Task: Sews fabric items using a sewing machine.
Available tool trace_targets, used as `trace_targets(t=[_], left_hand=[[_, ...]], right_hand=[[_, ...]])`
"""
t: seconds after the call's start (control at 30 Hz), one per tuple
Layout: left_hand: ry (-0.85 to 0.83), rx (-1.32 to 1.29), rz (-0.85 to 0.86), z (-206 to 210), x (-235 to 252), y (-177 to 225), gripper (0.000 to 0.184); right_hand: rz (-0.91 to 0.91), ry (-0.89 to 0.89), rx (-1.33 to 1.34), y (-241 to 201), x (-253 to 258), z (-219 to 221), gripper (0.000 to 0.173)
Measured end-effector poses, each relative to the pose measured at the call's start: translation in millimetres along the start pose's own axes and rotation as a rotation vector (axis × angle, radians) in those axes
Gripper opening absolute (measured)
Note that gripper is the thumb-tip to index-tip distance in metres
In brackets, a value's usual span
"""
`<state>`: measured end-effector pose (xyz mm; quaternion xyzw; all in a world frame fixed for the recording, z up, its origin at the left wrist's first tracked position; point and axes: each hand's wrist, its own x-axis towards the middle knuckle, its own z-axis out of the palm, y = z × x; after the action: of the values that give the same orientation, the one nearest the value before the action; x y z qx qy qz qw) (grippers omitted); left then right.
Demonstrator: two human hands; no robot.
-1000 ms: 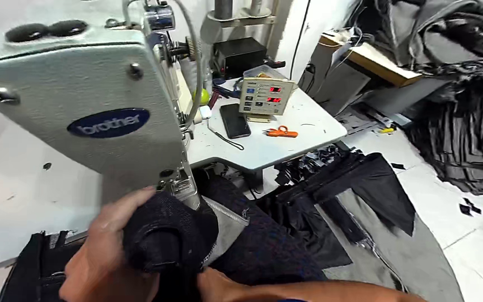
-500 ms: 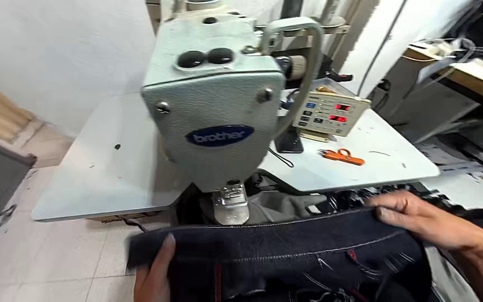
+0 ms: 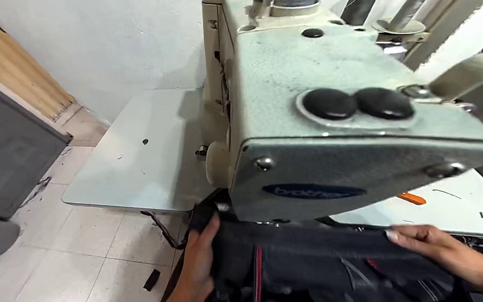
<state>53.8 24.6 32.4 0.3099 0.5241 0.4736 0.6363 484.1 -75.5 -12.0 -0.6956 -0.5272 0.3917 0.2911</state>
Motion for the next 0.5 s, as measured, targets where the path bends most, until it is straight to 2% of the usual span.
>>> trace_targets(t=[0.07,0.13,0.17,0.23,0.3,0.37,0.43,0.47,0.5], left_hand=[[0.006,-0.052,0.037,31.0,37.7,4.9,0.020],[-0.099,-0.044,0.119,42.1,69.9,-0.7,0.021],[-0.091,0.010,0.130,41.1,70.7,-4.8,0.023],[-0.044,0.143,0.075,28.6,43.2,-10.1,0.036],[-0.120,0.112,0.050,8.2,12.8,-21.3,0.042],[-0.274,-0.105,-0.105,-14.6,-7.7,-29.9,0.049],[-0.426,-0.266,-0.290,-29.1,-12.8,-31.4,0.049],[-0.491,-0.282,-0.336,-32.6,-11.0,-31.6,0.044],[-0.528,-0.281,-0.354,-34.3,-8.4,-31.9,0.041]], right_hand=[[0.003,0.237,-0.015,-26.3,23.9,1.2,0.022],[-0.059,0.392,-0.189,-46.3,46.9,4.2,0.018],[-0.094,0.398,-0.283,-44.0,51.8,6.0,0.018],[-0.128,0.252,-0.367,-17.6,47.7,14.5,0.023],[-0.229,0.132,-0.455,22.0,34.8,31.5,0.037],[-0.414,0.264,-0.607,29.0,14.8,42.5,0.033],[-0.553,0.395,-0.650,-18.0,-10.0,47.9,0.024],[-0.635,0.368,-0.629,-51.3,-24.4,54.5,0.021],[-0.716,0.262,-0.595,-82.1,-39.2,66.6,0.018]])
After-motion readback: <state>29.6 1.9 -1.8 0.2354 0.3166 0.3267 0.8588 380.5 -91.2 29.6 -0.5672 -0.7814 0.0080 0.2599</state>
